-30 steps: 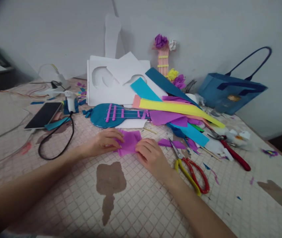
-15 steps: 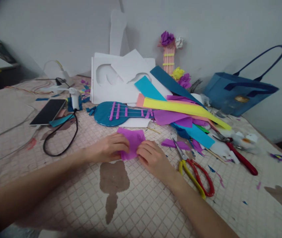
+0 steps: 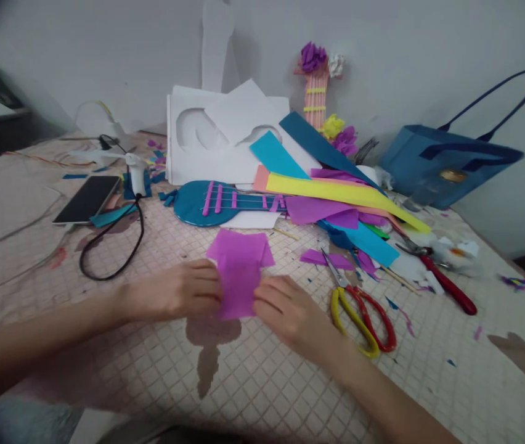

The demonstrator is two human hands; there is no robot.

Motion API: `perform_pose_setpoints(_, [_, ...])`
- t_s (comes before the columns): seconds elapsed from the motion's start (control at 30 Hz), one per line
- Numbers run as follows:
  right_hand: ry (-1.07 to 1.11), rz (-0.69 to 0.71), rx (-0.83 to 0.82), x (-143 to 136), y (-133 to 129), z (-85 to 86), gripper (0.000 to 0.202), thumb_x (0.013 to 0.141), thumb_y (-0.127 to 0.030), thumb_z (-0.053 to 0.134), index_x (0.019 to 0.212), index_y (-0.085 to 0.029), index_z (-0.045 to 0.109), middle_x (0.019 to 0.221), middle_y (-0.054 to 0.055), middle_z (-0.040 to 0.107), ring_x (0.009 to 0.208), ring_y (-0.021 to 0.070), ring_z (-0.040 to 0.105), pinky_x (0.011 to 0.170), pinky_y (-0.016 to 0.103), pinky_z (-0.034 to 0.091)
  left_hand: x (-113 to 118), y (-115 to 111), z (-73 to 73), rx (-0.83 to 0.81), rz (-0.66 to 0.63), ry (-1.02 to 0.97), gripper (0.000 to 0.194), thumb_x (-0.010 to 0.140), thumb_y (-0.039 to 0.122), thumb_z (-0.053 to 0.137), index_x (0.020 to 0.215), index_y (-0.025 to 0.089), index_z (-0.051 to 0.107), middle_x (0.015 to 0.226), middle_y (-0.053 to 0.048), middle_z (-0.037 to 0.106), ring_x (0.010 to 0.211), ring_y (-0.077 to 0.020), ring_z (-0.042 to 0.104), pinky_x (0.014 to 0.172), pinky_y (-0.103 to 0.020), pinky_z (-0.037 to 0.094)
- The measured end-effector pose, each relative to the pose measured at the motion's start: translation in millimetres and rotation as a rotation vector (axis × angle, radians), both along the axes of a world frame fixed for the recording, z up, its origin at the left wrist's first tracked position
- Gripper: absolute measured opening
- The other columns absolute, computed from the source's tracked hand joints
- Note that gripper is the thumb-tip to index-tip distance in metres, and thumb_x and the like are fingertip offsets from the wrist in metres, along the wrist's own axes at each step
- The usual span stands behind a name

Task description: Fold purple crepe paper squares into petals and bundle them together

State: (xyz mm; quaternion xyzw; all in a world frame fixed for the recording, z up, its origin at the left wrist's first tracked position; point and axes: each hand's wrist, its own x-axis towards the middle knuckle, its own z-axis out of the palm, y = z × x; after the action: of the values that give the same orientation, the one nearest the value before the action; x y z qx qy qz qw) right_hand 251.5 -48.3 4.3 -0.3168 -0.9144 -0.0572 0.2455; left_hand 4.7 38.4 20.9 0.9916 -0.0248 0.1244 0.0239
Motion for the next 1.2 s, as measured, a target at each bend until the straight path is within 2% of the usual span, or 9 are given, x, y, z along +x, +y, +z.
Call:
perform_pose_setpoints(0.1, [-0.034, 0.058, -0.089, -3, -20, -5.0, 0.019, 0.089, -0.007, 0.047, 0.096, -0.015, 0.062, 0.097, 0.008, 0.067, 0.099, 0.0211, 0.058, 0.087, 0.04, 0.051, -13, -22, -5.0, -0.049, -0.017, 0.027, 0.02, 0.095, 0.015, 0.045, 0.083, 0.016, 0.061, 0.09, -0.005, 0.066, 0.088, -0.017, 0.057, 0.085, -0.033, 0.043])
perform_pose_setpoints(0.2, [0.041, 0.042, -0.251, -4, -26, -12.0, 0.022, 0.089, -0.007, 0.046, 0.102, -0.016, 0.062, 0.099, 0.008, 0.066, 0.099, 0.0184, 0.058, 0.088, 0.036, 0.051, -21, -34, -11.8, -0.209, 0.063, 0.018, 0.018, 0.095, 0.015, 0.045, 0.089, 0.016, 0.062, 0.098, -0.005, 0.066, 0.093, -0.0163, 0.057, 0.089, -0.032, 0.042])
perform_pose_setpoints(0.37, [0.226, 0.049, -0.547, -4, -17, -13.0, 0.022, 0.088, -0.006, 0.047, 0.094, -0.02, 0.063, 0.1, 0.006, 0.063, 0.097, 0.0158, 0.058, 0.082, 0.031, 0.051, -20, -35, -18.3, -0.502, 0.177, -0.061, 0.007, 0.089, 0.016, 0.057, 0.088, 0.018, 0.064, 0.096, -0.003, 0.066, 0.092, -0.0155, 0.058, 0.089, -0.031, 0.041])
perform_pose_setpoints(0.47, [0.269, 0.043, -0.658, -5, -13, -7.8, 0.016, 0.088, -0.011, 0.052, 0.09, -0.022, 0.064, 0.095, 0.004, 0.063, 0.092, 0.0159, 0.058, 0.079, 0.031, 0.05, -16, -36, -19.8, -0.666, 0.196, -0.119, 0.006, 0.086, 0.014, 0.06, 0.087, 0.019, 0.064, 0.094, -0.002, 0.067, 0.092, -0.0145, 0.059, 0.09, -0.031, 0.04])
perform_pose_setpoints(0.6, [0.264, -0.052, -0.764, -9, -11, -1.3, 0.011, 0.089, -0.018, 0.055, 0.089, -0.023, 0.066, 0.09, 0.003, 0.062, 0.088, 0.0155, 0.058, 0.075, 0.029, 0.049, -9, -38, -19.4, -0.833, 0.286, -0.148, 0.006, 0.084, 0.012, 0.062, 0.086, 0.018, 0.063, 0.087, 0.0, 0.068, 0.087, -0.0126, 0.059, 0.089, -0.03, 0.039])
perform_pose_setpoints(0.8, [0.301, -0.172, -0.803, -20, -11, -1.2, 0.009, 0.086, -0.014, 0.059, 0.082, -0.022, 0.062, 0.082, 0.0, 0.061, 0.082, 0.0141, 0.056, 0.071, 0.028, 0.045, 4, -45, -18.0, -0.832, 0.458, -0.087, 0.012, 0.083, 0.007, 0.059, 0.083, 0.017, 0.064, 0.08, 0.003, 0.065, 0.08, -0.013, 0.056, 0.083, -0.031, 0.039])
perform_pose_setpoints(0.97, [0.309, -0.216, -0.804, -23, -13, -6.0, 0.011, 0.084, -0.012, 0.059, 0.079, -0.021, 0.06, 0.079, 0.0, 0.06, 0.08, 0.0154, 0.055, 0.07, 0.029, 0.044, 11, -50, -25.0, -0.758, 0.589, -0.104, 0.011, 0.08, 0.011, 0.062, 0.088, 0.018, 0.063, 0.082, 0.001, 0.065, 0.082, -0.0167, 0.056, 0.083, -0.036, 0.039])
perform_pose_setpoints(1.2, [0.33, -0.259, -0.773, -27, -14, -6.1, 0.013, 0.082, -0.012, 0.062, 0.074, -0.021, 0.056, 0.078, -0.001, 0.058, 0.079, 0.0144, 0.054, 0.067, 0.027, 0.044, 15, -51, -26.6, -0.705, 0.588, -0.078, 0.006, 0.08, 0.013, 0.062, 0.084, 0.018, 0.061, 0.081, 0.0, 0.064, 0.08, -0.0173, 0.056, 0.08, -0.037, 0.039])
